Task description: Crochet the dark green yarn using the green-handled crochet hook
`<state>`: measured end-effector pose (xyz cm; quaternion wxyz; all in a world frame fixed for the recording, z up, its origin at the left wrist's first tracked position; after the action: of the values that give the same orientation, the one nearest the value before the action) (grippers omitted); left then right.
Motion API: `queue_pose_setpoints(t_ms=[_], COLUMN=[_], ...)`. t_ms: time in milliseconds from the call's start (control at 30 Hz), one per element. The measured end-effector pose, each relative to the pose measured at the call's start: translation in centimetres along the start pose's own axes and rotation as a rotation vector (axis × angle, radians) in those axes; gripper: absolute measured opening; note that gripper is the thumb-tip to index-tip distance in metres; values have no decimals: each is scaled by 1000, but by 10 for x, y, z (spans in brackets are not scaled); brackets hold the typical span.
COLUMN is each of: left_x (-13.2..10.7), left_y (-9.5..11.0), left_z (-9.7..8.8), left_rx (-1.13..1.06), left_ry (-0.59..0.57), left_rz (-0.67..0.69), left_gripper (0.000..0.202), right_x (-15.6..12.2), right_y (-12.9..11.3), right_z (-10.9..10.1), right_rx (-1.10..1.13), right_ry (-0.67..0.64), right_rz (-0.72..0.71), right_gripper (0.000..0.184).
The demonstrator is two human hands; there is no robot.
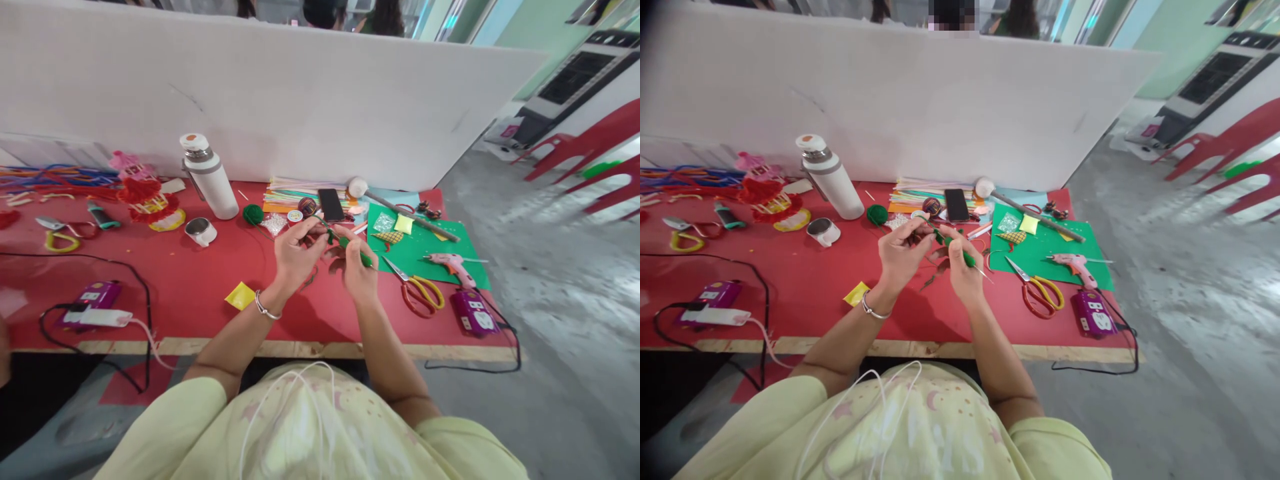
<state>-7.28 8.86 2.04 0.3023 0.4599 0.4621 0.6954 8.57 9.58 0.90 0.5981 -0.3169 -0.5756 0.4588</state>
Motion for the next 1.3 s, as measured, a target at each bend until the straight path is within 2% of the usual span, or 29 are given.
queue_pose_setpoints(t_ms=[67,167,267,367,433,567,667,800,933,1133,1300], left_x=[-2,-4,-5,-7,-6,-4,-3,-6,-10,-15,-15], left_y=[-2,-4,-6,-11,-10,-1,2,-7,-8,-11,-13], left_z=[2,6,8,12,13,10,8,15,24,26,26], left_rx=[-77,-169,-216,-272,-294,-281,-290,-314,-375,-396,-392], left_ry=[-13,-25,-44,-79,-92,-82,-83,-173,-254,-168,-157], left_rz=[-31,-62,-108,-177,-178,-73,-44,-152,-228,-301,-319], left_gripper=[31,27,23,21,21,13,22,30,20,37,36], right_x=[1,2,-2,-7,-9,-11,-13,-13,-12,-16,-17], right_y=[3,-4,-14,-17,-15,-8,-3,3,6,8,4], right_z=[1,2,4,4,4,5,4,2,2,3,1], right_rx=[73,-82,-286,-260,-194,-83,-37,18,30,-4,-78], right_ry=[-17,-47,-34,21,40,43,43,60,72,87,67], right_rz=[33,-97,-244,-297,-284,-237,-201,-144,-92,-47,-119], right_gripper=[42,33,37,42,43,46,46,45,47,47,47])
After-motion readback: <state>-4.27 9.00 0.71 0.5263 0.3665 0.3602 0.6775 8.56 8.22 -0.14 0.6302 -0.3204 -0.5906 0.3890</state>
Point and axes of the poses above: each hand's wrist, its own x-axis towards the middle knuckle, its own z-axis out of the palm, y = z × x, the point moved 8 cm from there along x, towards the middle knuckle
